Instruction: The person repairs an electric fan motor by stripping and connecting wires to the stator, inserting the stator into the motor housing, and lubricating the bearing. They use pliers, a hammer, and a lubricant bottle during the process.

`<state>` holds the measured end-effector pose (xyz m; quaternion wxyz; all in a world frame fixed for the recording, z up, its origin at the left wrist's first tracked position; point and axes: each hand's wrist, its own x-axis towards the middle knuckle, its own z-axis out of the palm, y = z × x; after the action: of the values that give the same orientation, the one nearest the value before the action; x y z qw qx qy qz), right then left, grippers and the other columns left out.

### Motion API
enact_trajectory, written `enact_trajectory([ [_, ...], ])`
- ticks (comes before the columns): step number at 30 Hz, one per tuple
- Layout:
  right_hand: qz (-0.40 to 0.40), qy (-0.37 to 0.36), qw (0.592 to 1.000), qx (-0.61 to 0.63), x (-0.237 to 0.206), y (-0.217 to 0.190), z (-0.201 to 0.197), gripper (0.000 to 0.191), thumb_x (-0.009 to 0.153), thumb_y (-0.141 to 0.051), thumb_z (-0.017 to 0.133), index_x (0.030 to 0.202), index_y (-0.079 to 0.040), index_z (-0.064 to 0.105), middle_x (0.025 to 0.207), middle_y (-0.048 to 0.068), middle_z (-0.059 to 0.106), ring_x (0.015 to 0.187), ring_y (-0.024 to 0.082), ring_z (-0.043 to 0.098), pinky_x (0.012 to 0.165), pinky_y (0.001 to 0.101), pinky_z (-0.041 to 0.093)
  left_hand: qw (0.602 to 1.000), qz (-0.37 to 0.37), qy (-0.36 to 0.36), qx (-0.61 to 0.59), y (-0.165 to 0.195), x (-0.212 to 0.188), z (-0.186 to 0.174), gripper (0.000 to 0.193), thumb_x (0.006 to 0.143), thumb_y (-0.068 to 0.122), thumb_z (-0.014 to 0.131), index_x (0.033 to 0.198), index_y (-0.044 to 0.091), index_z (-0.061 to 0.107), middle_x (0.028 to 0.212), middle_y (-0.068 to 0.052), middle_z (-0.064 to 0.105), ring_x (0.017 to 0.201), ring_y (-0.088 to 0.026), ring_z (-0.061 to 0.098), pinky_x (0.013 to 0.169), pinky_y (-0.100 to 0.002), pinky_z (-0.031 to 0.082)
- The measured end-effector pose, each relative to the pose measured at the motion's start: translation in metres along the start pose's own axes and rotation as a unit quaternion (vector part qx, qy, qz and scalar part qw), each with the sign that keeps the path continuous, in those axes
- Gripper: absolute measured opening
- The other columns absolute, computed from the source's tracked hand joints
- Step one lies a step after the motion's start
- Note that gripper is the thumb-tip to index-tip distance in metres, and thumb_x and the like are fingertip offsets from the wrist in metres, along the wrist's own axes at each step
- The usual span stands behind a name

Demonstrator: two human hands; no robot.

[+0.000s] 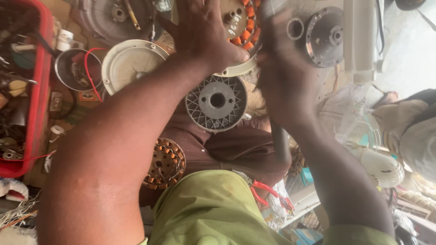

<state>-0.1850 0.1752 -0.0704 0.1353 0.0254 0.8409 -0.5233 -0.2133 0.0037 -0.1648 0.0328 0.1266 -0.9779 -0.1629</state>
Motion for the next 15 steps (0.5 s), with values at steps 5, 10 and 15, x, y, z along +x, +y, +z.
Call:
enact_trajectory([
  [5, -0.041, -0.091, 0.962, -0.255, 0.002, -0.007, -0.015, 0.051, 0.104, -0.025, 0.068, 0.153, -0.022, 0.054, 0.073, 0.006, 0.069, 0.061, 0.006, 0.065, 0.057, 0.0288, 0.055, 0.985, -0.030, -0.150, -0.080, 0.005, 0.000, -0.003, 0.139, 0.061, 0.062, 0.096, 0.159, 0.010, 0.012, 0.163, -0.023, 0.018, 0.153, -0.043, 0.014, 0.110, -0.083, 0.014],
  [10, -0.224, -0.004, 0.926, -0.304, -0.005, 0.011, -0.012, 0.063, 0.097, -0.011, 0.069, 0.156, -0.009, 0.047, 0.091, 0.003, 0.072, 0.072, 0.010, 0.065, 0.063, 0.0296, 0.055, 0.983, -0.040, -0.152, -0.092, 0.005, 0.000, -0.009, 0.146, 0.055, 0.062, 0.099, 0.156, 0.008, 0.008, 0.159, -0.024, 0.013, 0.149, -0.045, 0.012, 0.106, -0.084, 0.014],
  [15, -0.192, -0.094, 0.956, -0.201, 0.008, 0.014, -0.007, 0.054, 0.105, -0.009, 0.063, 0.156, -0.014, 0.045, 0.091, 0.005, 0.070, 0.074, 0.009, 0.065, 0.062, 0.0281, 0.057, 0.984, -0.034, -0.148, -0.099, 0.005, 0.000, -0.011, 0.138, 0.061, 0.062, 0.098, 0.160, 0.016, 0.013, 0.164, -0.017, 0.020, 0.154, -0.043, 0.017, 0.112, -0.085, 0.014],
])
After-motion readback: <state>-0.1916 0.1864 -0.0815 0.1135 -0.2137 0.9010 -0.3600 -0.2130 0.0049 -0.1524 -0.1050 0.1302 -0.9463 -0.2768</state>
